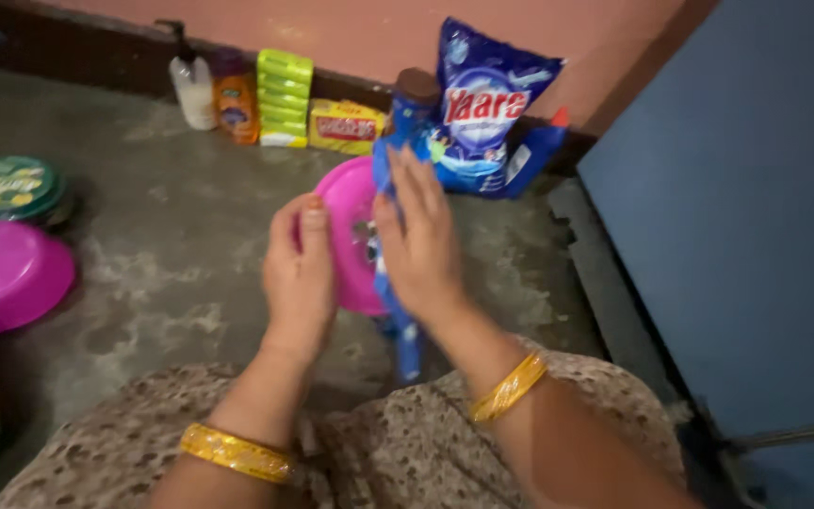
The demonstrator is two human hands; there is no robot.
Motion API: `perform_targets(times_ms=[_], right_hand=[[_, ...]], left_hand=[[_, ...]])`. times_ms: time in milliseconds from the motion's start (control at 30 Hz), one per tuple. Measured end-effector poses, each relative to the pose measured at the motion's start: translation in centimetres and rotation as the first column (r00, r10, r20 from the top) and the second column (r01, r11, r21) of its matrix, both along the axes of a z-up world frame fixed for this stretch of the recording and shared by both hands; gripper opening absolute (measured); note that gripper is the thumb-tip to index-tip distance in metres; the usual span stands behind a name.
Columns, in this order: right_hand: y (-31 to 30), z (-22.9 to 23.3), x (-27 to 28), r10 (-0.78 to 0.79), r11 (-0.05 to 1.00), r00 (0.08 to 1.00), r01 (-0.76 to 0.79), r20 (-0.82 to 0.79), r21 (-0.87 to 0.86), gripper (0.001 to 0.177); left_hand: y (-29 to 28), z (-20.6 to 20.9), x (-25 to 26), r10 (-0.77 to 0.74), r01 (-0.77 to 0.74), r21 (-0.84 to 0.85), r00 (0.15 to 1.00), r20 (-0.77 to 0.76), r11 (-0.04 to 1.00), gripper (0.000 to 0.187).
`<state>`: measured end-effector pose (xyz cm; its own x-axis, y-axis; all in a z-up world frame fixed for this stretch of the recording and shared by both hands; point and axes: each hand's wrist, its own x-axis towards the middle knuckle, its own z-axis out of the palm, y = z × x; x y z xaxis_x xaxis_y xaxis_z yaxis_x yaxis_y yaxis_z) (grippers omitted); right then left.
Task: The person wipes several household items with a blue cloth, including a purple bottle, a white pump bottle, a blue Harpic bottle, and two pink plastic lids. The items are handled one at a time and placed back on the floor.
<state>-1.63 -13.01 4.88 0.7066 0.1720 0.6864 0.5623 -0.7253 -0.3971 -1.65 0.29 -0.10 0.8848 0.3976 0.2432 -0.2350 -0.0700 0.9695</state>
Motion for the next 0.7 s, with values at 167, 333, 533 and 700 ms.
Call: perform_targets(times_ms=[167, 333, 533, 700], right_hand=[[1.3, -2.0, -5.5, -0.032, 0.989, 0.999, 0.037, 0.041, -0.143, 0.054], [-2.4, 0.7, -3.0, 0.057, 0.976, 0.995, -0.038, 0.084, -0.213, 0.051], [-3.3, 3.0, -2.6, -0.018, 0.999, 0.998, 0.016, 0.059, 0.044, 0.055], [-1.0, 0.4, -5.8, -0.076, 0.977, 0.989, 0.100, 0.130, -0.188, 0.053]], left_hand=[[-0.7, 1.8, 0.8, -0.042, 0.040, -0.190, 0.999, -0.003, 0.981, 0.053], [-1.2, 4.0, -0.8, -0.104, 0.104, 0.013, 0.994, 0.016, 0.994, 0.053], [-1.5, 4.7, -2.4, -0.101, 0.095, 0.069, 0.990, 0.095, 0.993, 0.052], [0.2, 3.2, -3.1, -0.500, 0.524, -0.436, 0.847, 0.178, 0.732, 0.056]])
